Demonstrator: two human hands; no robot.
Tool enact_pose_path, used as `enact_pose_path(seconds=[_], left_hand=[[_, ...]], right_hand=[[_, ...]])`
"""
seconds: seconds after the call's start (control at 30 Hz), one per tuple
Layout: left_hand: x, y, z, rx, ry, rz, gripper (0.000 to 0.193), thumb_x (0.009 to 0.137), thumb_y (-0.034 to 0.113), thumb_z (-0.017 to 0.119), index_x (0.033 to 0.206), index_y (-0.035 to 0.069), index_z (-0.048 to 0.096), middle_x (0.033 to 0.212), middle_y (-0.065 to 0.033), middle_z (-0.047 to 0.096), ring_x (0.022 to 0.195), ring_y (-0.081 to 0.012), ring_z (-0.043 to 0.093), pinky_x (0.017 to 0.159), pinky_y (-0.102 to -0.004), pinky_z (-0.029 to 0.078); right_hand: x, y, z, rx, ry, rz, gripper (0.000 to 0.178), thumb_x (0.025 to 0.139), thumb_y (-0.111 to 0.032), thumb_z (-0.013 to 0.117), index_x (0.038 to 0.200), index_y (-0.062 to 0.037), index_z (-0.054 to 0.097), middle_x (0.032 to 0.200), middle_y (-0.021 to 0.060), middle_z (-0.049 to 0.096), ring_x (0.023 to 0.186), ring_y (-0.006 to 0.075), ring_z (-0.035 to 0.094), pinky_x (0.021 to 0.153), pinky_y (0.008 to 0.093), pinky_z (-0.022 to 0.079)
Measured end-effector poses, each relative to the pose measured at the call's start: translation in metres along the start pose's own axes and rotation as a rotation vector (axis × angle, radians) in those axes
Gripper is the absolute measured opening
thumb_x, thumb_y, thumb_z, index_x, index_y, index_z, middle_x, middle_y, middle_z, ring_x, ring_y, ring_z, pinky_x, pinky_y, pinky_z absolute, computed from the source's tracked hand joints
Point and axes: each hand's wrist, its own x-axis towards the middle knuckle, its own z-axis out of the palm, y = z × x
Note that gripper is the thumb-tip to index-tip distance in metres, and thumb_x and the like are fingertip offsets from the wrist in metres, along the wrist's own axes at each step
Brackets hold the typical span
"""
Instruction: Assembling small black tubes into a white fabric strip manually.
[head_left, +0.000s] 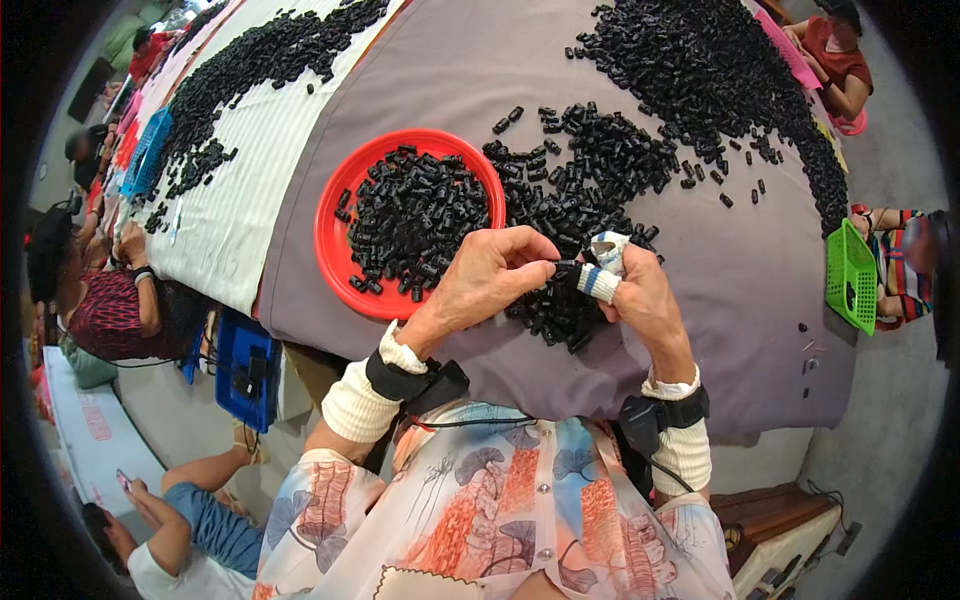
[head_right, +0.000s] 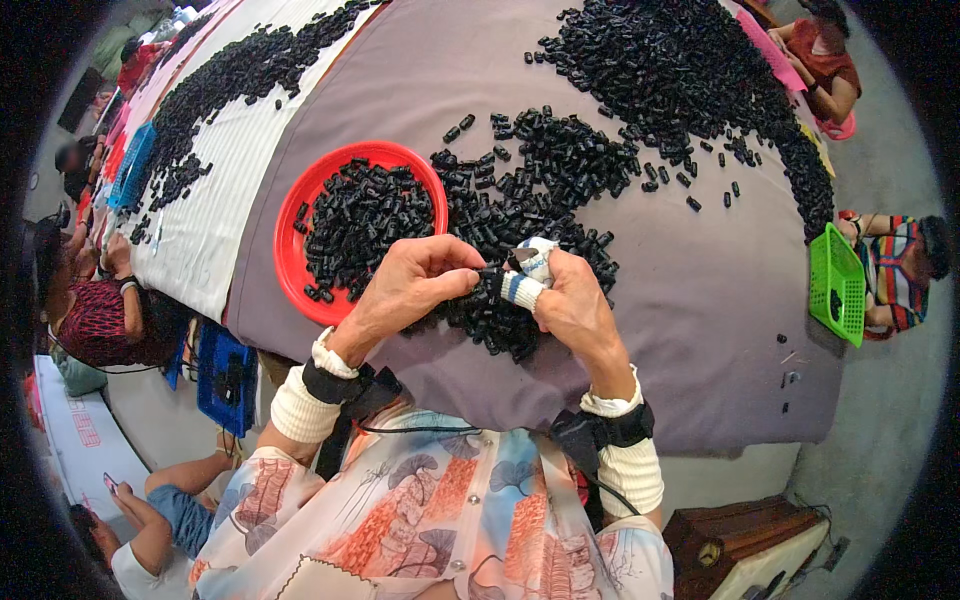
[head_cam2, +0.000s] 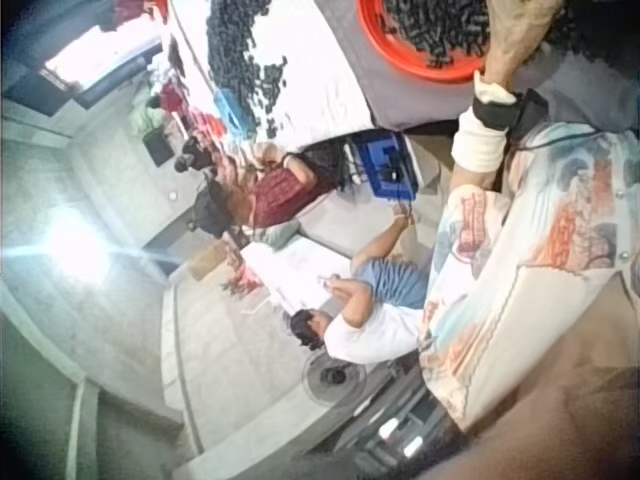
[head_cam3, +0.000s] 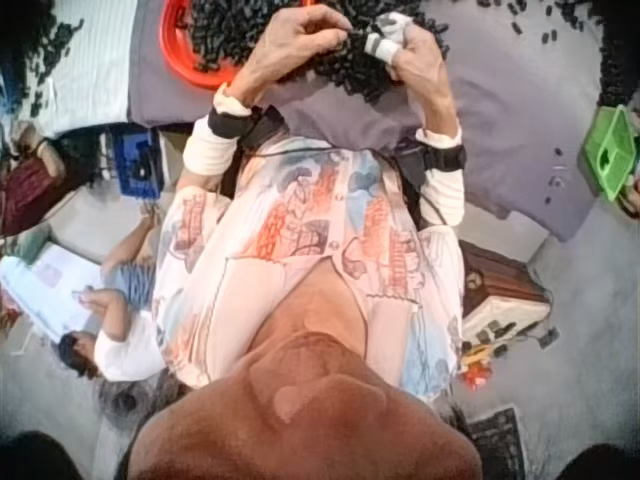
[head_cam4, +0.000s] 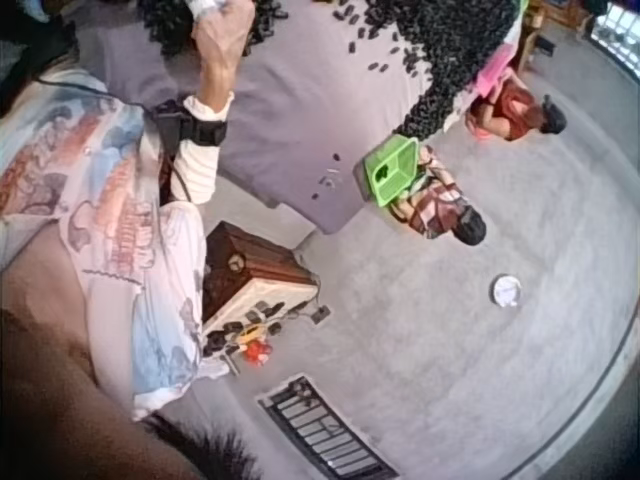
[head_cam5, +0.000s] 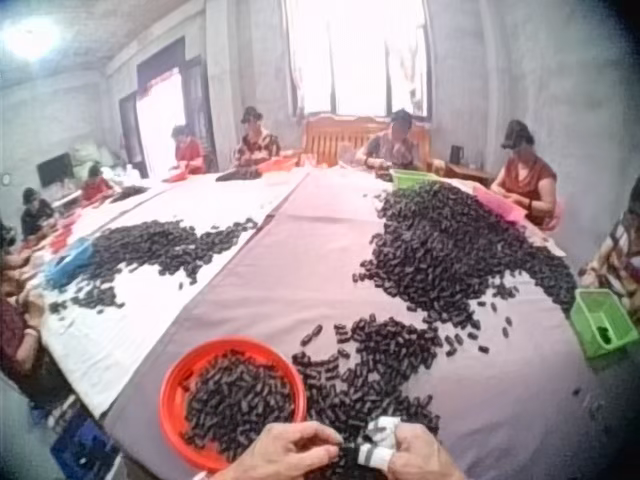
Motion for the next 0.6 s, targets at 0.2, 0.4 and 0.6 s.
enact_pose_path(seconds=[0.2,0.4,0.6], left_hand=[[0.005,0.009,0.011,-0.72,-0.021,0.016,0.018,0.087,0.011,0.055,0.1,-0.001,0.059,0.08,-0.0028,0.06,0.07,-0.0078,0.057,0.064,-0.0216,0.049],[0.007,0.015,0.022,-0.976,-0.069,0.025,0.022,0.088,0.012,0.055,0.107,0.0,0.058,0.084,-0.0022,0.06,0.074,-0.0076,0.057,0.069,-0.0223,0.05],[0.005,0.033,0.026,-0.919,-0.022,0.021,0.023,0.087,0.009,0.056,0.107,-0.001,0.058,0.088,-0.0035,0.061,0.076,-0.008,0.057,0.07,-0.0217,0.049]], right_hand=[[-0.011,-0.025,0.003,-0.045,0.063,-0.066,0.019,0.076,-0.011,0.067,0.09,-0.0013,0.059,0.065,-0.0026,0.055,0.055,0.0032,0.044,0.049,0.0203,0.038],[-0.016,-0.045,0.005,-0.08,0.1,-0.147,0.019,0.075,-0.01,0.069,0.088,0.0006,0.06,0.068,-0.001,0.058,0.061,0.0044,0.047,0.055,0.0219,0.042],[-0.016,-0.041,0.003,-0.15,0.133,-0.235,0.023,0.073,-0.01,0.071,0.089,0.001,0.059,0.069,0.0017,0.058,0.06,0.0064,0.048,0.056,0.0236,0.043]])
